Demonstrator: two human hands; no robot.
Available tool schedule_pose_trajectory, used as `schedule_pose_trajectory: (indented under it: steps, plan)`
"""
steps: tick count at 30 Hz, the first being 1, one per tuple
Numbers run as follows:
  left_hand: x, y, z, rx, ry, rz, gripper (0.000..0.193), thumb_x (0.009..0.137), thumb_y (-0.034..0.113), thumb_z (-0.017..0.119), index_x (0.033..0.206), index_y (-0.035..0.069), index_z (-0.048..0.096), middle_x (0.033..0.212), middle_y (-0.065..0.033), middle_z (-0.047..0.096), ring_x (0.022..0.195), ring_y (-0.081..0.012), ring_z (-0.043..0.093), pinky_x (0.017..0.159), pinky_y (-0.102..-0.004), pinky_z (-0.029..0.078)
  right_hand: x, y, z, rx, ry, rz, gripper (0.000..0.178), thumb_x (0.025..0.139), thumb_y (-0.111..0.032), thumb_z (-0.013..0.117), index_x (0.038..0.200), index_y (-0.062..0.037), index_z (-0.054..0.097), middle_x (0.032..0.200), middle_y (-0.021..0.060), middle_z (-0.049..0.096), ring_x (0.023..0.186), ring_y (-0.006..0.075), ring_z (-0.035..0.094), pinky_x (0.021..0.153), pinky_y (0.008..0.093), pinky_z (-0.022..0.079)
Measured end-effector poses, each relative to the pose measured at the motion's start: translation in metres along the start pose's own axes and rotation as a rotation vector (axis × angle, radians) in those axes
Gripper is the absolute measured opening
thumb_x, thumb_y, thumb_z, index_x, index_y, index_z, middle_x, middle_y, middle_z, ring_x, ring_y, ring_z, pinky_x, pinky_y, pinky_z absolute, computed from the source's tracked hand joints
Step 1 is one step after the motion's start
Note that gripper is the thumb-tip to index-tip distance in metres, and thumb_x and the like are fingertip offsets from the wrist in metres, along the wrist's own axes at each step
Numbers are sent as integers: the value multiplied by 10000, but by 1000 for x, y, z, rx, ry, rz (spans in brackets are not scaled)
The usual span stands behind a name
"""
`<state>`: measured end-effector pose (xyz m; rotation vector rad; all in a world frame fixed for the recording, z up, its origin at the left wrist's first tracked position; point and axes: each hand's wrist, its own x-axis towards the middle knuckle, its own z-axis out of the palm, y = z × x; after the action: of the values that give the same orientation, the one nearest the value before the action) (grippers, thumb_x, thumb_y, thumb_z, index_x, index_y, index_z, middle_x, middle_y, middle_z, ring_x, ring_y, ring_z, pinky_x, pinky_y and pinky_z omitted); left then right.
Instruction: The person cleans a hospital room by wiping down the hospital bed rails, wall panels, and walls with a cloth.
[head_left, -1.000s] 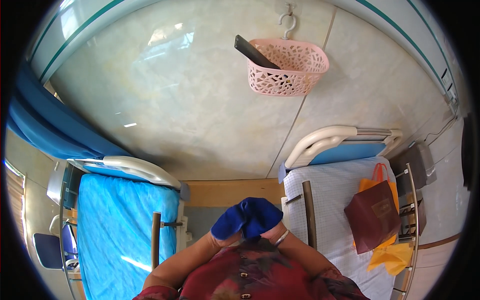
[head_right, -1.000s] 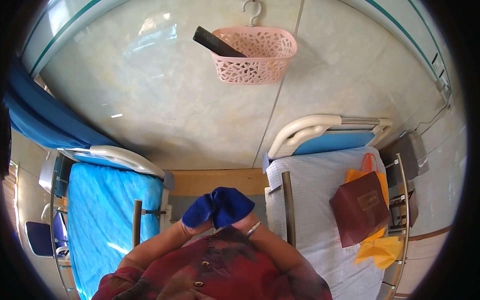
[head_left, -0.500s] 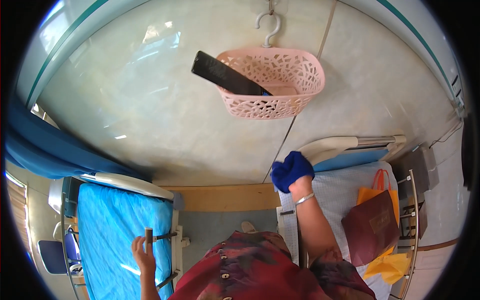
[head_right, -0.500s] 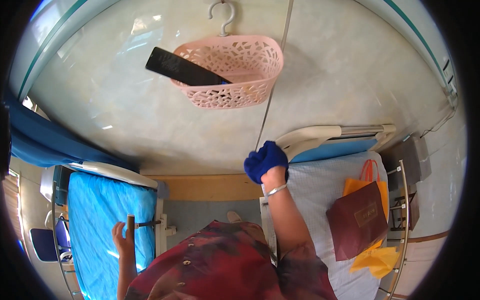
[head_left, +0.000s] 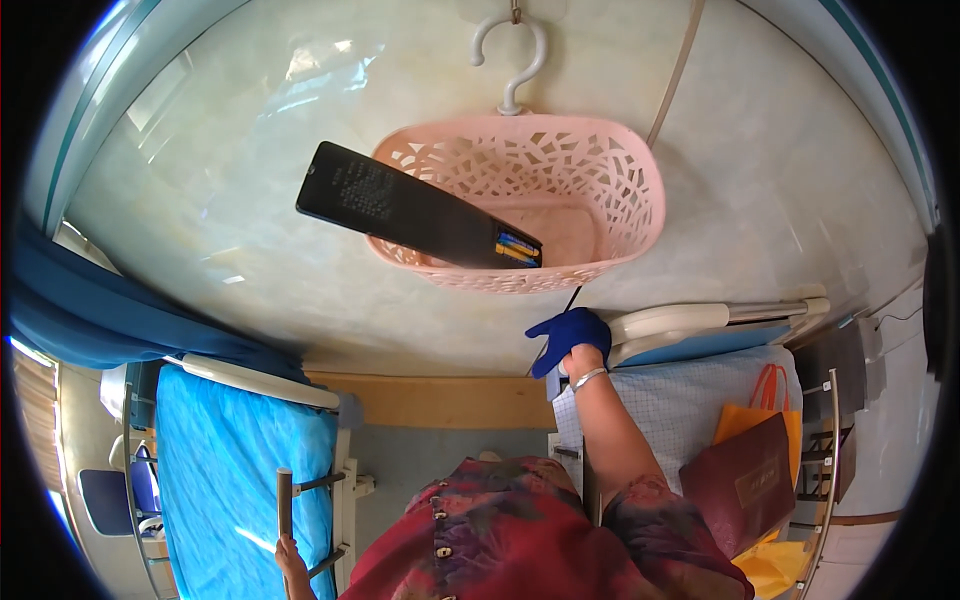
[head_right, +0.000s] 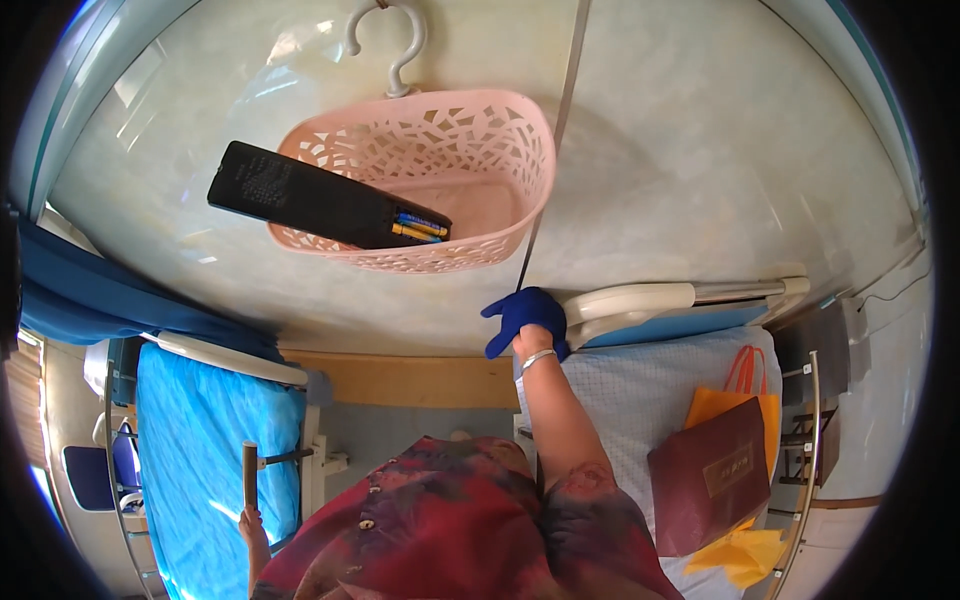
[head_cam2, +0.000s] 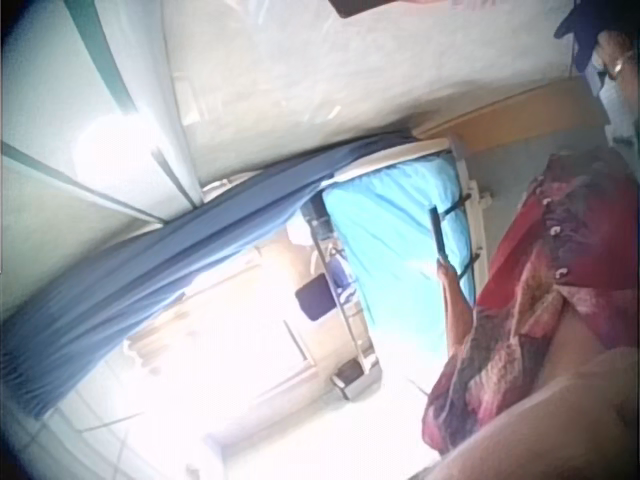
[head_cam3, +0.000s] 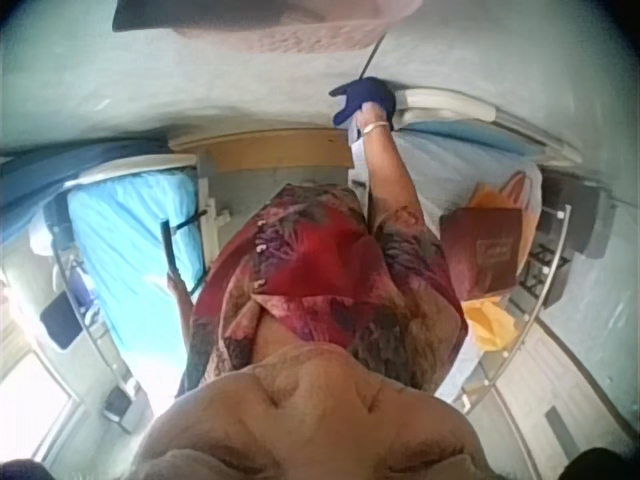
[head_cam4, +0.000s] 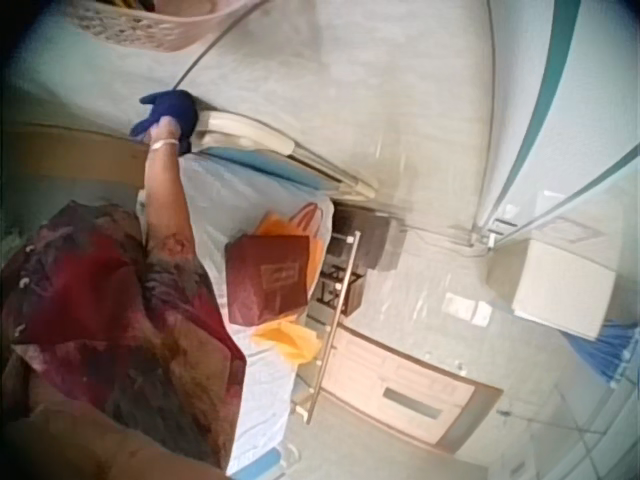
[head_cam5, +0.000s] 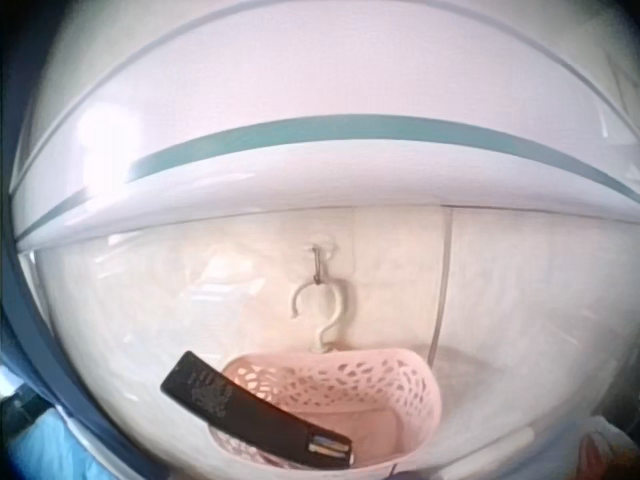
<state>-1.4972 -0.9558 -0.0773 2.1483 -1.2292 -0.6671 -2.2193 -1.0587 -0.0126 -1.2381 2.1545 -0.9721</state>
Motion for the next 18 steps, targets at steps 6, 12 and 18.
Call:
schedule_pose_trajectory:
  steps: [6,12,18]
  plan:
    - [-16,24,0,514,412,219,336,893,261,444,1026,-17,579,907,-204,590,852,-355,556,761,-425,432,-22,-131,-88,35,284,-142,97,606,-188,640,619,-93,626,698,100,614,661,273,586,620,385,475]
    - [4,18,-3,554,237,-52,463,898,394,359,979,17,615,914,-193,618,862,-369,569,749,-450,428,-12,-97,-70,-771,181,-157,316,488,-291,737,712,-78,672,733,155,630,704,308,619,638,370,502]
    - [13,48,5,444,198,-327,616,894,512,264,853,48,667,803,-159,642,776,-356,594,701,-448,445,5,70,25,895,123,129,106,746,-159,576,783,-61,591,696,75,589,641,231,569,607,341,479]
